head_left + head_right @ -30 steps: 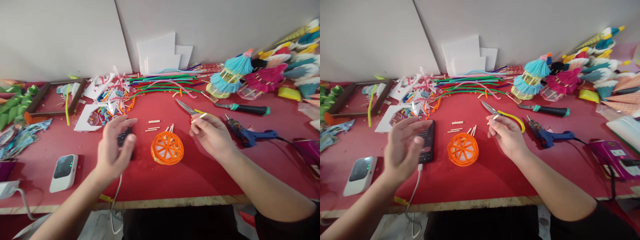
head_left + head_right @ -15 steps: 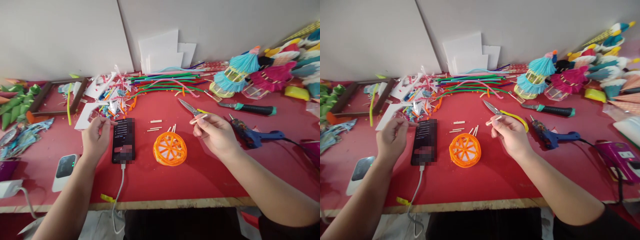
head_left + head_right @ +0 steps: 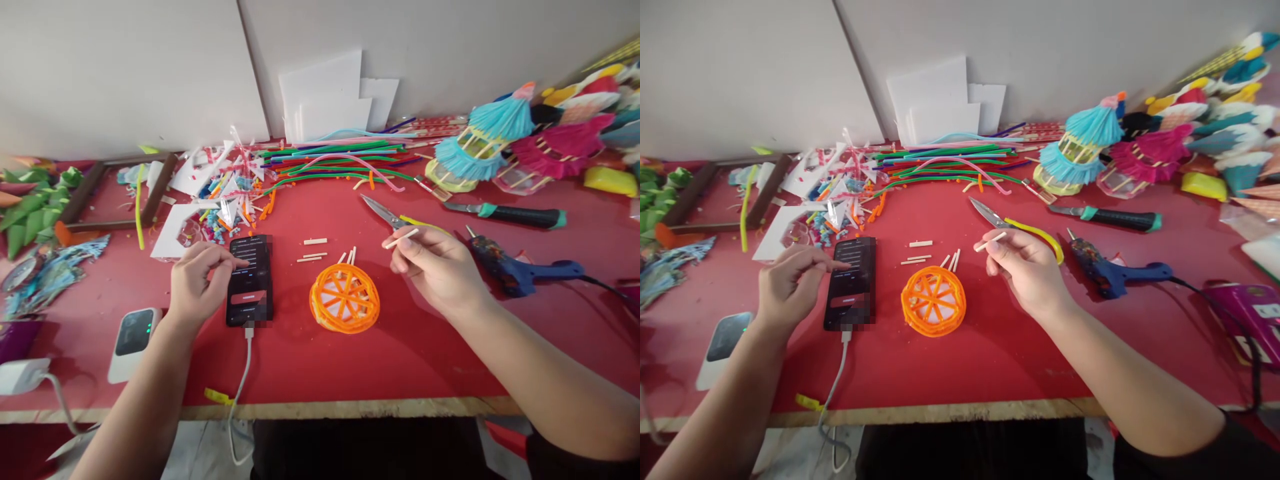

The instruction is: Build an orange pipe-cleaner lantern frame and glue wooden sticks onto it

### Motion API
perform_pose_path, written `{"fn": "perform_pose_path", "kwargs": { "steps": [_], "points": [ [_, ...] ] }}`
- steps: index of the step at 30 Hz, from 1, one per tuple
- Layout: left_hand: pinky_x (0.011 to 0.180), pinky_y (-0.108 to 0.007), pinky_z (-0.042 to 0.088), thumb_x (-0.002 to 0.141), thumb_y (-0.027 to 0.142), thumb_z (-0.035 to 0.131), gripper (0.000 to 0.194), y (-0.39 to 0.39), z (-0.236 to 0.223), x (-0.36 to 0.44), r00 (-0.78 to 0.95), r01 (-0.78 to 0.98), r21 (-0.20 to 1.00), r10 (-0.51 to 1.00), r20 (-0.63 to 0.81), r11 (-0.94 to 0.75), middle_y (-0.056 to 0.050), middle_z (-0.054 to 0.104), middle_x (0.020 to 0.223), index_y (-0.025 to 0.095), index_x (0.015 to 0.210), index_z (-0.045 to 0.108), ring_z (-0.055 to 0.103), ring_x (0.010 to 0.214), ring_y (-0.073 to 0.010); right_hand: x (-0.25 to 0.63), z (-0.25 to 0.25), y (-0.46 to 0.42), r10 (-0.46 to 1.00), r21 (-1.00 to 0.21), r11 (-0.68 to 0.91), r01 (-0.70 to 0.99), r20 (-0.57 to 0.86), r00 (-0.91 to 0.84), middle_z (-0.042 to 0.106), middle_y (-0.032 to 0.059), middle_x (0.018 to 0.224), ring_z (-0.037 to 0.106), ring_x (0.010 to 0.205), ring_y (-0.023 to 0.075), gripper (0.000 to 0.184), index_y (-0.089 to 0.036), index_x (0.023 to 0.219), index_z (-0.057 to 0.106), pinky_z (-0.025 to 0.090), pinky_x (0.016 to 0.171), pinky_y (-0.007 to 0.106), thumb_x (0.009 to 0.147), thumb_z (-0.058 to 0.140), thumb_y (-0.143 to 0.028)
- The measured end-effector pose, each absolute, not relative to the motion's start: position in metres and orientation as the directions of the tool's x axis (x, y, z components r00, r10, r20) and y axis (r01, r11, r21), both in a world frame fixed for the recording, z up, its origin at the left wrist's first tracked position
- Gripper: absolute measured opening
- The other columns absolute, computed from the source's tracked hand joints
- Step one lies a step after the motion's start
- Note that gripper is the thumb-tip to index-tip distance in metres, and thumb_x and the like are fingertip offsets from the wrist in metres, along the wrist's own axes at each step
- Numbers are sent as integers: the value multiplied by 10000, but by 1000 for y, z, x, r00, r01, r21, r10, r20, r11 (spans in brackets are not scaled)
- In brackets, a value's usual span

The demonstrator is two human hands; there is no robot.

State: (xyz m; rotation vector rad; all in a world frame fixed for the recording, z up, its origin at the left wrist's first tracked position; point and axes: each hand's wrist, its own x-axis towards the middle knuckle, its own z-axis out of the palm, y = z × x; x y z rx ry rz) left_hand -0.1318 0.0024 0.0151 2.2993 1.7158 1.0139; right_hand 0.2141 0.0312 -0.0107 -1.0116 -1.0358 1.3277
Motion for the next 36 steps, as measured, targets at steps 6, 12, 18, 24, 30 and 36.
{"fn": "perform_pose_path", "kwargs": {
  "steps": [6, 12, 18, 24, 30, 36],
  "points": [
    [680, -307, 521, 882, 128, 509, 259, 4, 13, -131, 190, 823, 408, 870, 455, -394, -22, 715, 757, 191, 721, 702, 649, 735, -177, 216, -11, 32, 999, -970, 9, -241, 17, -33, 741, -7, 777, 543, 485, 67, 240, -240, 774, 737, 428, 465, 231, 695, 887, -410],
    [774, -332, 549, 893, 120, 491, 248, 1, 10, -132, 176, 724, 521, 851, 494, -452, -12, 732, 839, 227, 756, 668, 678, 854, -189, 215, -9, 31, 1000, -966, -7, -260, 0, -28, 733, -7, 766, 544, 485, 59, 259, -234, 755, 738, 432, 482, 221, 676, 903, -417],
    [715, -316, 571, 904, 147, 489, 238, 0, 8, -127, 297, 657, 533, 833, 466, -533, -32, 686, 826, 202, 731, 643, 691, 805, -178, 216, -7, 30, 999, -964, -18, -267, -8, -39, 720, -16, 760, 541, 493, 59, 264, -239, 736, 726, 427, 489, 224, 675, 904, -424],
    [741, -322, 551, 910, 137, 469, 258, 1, 7, -128, 223, 752, 463, 842, 492, -470, -35, 711, 819, 196, 738, 652, 683, 808, -181, 215, -6, 30, 999, -962, -16, -272, -8, -33, 720, -17, 758, 538, 491, 61, 272, -244, 735, 730, 425, 493, 228, 660, 911, -432],
    [769, -326, 550, 920, 193, 467, 303, 2, 9, -134, 147, 822, 434, 874, 463, -368, -32, 711, 811, 206, 697, 672, 678, 837, -193, 216, -7, 30, 1000, -964, -16, -267, -9, -30, 722, -18, 767, 528, 493, 67, 278, -246, 737, 719, 414, 485, 241, 662, 906, -437],
    [797, -334, 568, 875, 158, 488, 241, 0, 12, -134, 181, 819, 416, 866, 466, -395, -45, 715, 868, 213, 698, 643, 701, 902, -208, 218, -8, 31, 999, -969, 9, -245, 20, -40, 713, -24, 755, 526, 492, 75, 283, -248, 752, 704, 417, 475, 249, 692, 885, -458]
  ]
}}
